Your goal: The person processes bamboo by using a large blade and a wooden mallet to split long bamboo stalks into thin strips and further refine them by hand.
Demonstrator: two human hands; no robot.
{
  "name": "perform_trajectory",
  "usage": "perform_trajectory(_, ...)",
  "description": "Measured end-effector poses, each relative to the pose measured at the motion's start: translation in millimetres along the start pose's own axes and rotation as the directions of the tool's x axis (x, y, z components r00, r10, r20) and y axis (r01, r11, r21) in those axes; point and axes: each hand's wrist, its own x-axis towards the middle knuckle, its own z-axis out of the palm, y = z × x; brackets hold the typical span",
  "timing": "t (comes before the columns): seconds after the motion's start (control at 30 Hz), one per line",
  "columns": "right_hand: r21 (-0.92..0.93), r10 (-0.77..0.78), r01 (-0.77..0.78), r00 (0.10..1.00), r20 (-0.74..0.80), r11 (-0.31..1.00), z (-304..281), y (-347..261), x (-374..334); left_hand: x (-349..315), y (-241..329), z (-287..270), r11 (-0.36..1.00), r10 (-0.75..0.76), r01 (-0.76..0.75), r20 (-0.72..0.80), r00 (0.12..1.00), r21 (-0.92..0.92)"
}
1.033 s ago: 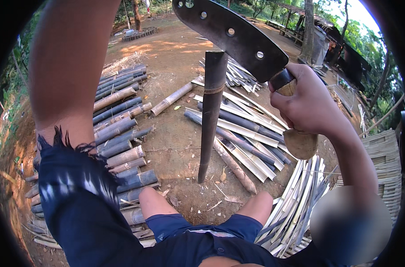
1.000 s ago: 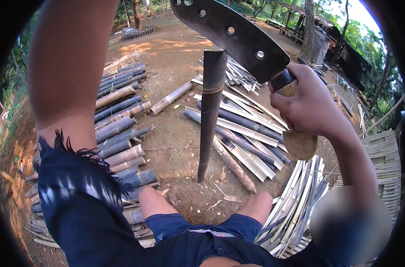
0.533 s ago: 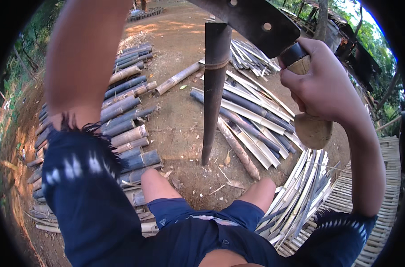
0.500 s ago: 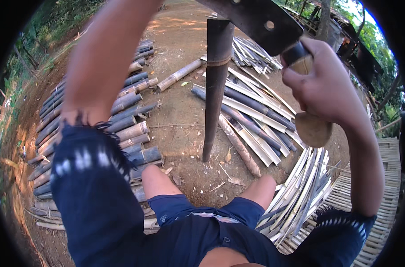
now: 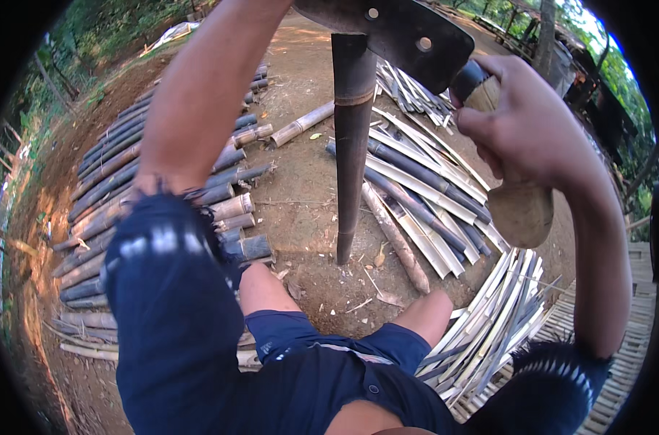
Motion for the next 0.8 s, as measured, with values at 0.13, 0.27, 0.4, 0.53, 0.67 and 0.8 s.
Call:
perform_trajectory(0.13, 0.031, -0.109, 0.11, 0.994, -0.022, 0.993, 8.7, 1.2, 12.1, -4.7, -10.4, -12.2, 0.996, -0.004, 0.007, -0.035, 0.999, 0.093)
perform_trajectory(0.27, -0.009, -0.187, 0.187, 0.98, -0.066, 0.982, 14.9, 5.5, 4.6, -10.4, -15.1, -15.1, 0.991, -0.002, 0.011, -0.067, 0.998, 0.131)
perform_trajectory(0.4, -0.12, -0.202, 0.193, 0.977, -0.066, 0.974, 10.0, 1.0, 2.8, -6.9, -14.5, -16.8, 0.99, 0.001, 0.011, -0.091, 0.996, 0.138)
perform_trajectory(0.53, -0.06, -0.1, 0.1, 0.995, 0.002, 0.993, 3.1, -7.6, 17.9, 1.7, -20.6, -14.7, 0.99, -0.025, 0.037, -0.092, 0.995, 0.134)
perform_trajectory(0.67, 0.017, -0.119, 0.119, 0.992, 0.029, 0.993, 13.9, -2.7, 16.7, -7.4, -23.9, -25.0, 0.985, -0.023, 0.042, -0.112, 0.993, 0.169)
perform_trajectory(0.8, -0.004, -0.131, 0.132, 0.984, -0.117, 0.991, 15.0, -1.1, 13.4, -6.3, -24.1, -30.6, 0.979, -0.033, 0.056, -0.122, 0.992, 0.195)
